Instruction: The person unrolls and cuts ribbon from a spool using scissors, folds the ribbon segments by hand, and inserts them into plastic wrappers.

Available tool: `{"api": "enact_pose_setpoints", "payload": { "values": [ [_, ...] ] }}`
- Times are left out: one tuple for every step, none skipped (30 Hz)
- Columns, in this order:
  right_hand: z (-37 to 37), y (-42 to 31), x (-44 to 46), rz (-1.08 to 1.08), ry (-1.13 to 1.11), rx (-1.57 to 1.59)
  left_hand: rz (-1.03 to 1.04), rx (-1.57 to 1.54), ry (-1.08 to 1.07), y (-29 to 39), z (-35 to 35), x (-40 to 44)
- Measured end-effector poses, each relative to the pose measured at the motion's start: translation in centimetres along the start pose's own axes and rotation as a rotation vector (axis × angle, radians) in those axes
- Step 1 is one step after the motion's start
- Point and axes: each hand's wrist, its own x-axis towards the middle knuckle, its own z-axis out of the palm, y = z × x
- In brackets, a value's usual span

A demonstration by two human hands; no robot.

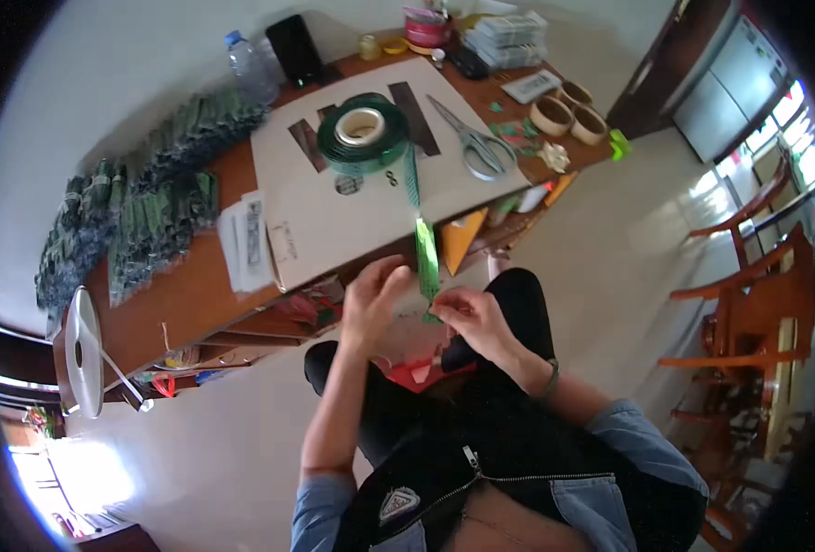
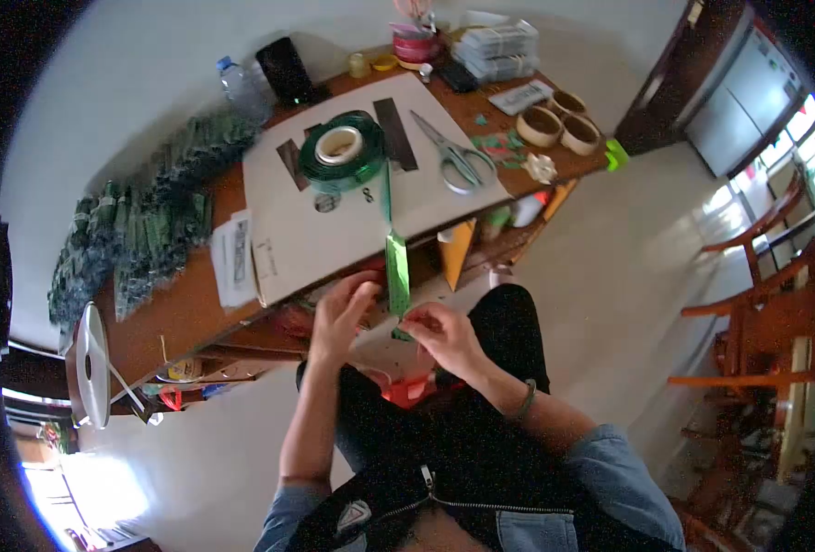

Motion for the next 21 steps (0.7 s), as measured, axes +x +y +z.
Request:
{"api": "enact_pose_setpoints", "payload": {
  "values": [
    [-0.2, 0.3, -1.1, -0.097, 0.003, -0.135, -0.011, -0.002, -0.011, -0.1, 1.2, -0.9],
    [-0.6, 0.1, -2.1, -0.085, 0.010, -0.135, -0.120, -0.059, -0.051, -0.2, 2.3, -1.8],
    [-1.0, -0.5, -3.2, -0.019, -0.039, -0.131, -0.231, -0.114, -0.088, -0.1, 3.0, -2.7],
    [-1.4, -1.0, -4.1, 0.043, -0.092, -0.125, -0.340, -0.167, -0.122, -0.1, 3.4, -3.6],
    [-1.7, -1.2, -4.6, 0.102, -0.148, -0.118, -0.347, -0.165, -0.122, 0.0, 3.5, -4.5],
    [-1.9, -1.2, -4.4, 0.105, -0.152, -0.114, -0.395, -0.226, -0.108, 0.1, 3.4, -5.6],
    [-1.9, -1.2, -3.5, 0.228, -0.093, 0.118, -0.444, -0.287, -0.094, 0.3, 3.1, -6.8],
    [-1.9, -1.2, -2.5, 0.348, -0.033, 0.352, -0.491, -0.344, -0.078, 0.5, 2.8, -7.7],
    [-1.6, -1.2, -1.3, 0.350, -0.038, 0.360, -0.494, -0.336, -0.073, 0.7, 2.5, -8.5],
    [-1.2, -1.3, 0.0, 0.347, -0.096, 0.472, -0.477, -0.301, -0.077, 0.9, 2.2, -9.3],
    [-0.7, -1.3, 0.9, 0.343, -0.156, 0.583, -0.459, -0.266, -0.078, 1.0, 1.9, -10.0],
    [-0.4, -1.3, 1.2, 0.343, -0.168, 0.588, -0.441, -0.234, -0.077, 1.1, 1.6, -10.6],
    [0.0, -1.2, 1.6, 0.386, -0.193, 0.636, -0.440, -0.229, -0.063, 1.1, 1.4, -11.1],
    [0.3, -1.2, 1.8, 0.431, -0.217, 0.681, -0.410, -0.200, -0.033, 1.0, 1.4, -11.6],
    [0.6, -1.2, 1.9, 0.477, -0.239, 0.725, -0.379, -0.171, -0.005, 0.7, 1.3, -12.0],
    [0.7, -1.2, 1.7, 0.482, -0.248, 0.724, -0.350, -0.144, 0.020, 0.4, 1.3, -12.4],
    [0.7, -1.2, 1.3, 0.457, -0.219, 0.661, -0.353, -0.146, 0.025, -0.2, 1.2, -12.8],
    [0.5, -1.2, 0.8, 0.431, -0.189, 0.600, -0.251, 0.053, 0.065, -1.3, 1.2, -13.0],
    [0.4, -1.2, 0.4, 0.403, -0.156, 0.539, -0.146, 0.252, 0.100, -2.5, 1.1, -13.1],
    [0.3, -1.2, -0.3, 0.405, -0.151, 0.540, -0.038, 0.451, 0.130, -3.6, 1.1, -13.1],
    [0.3, -1.2, -1.0, 0.383, -0.136, 0.512, -0.040, 0.451, 0.123, -4.7, 1.0, -12.8]
  ]
}}
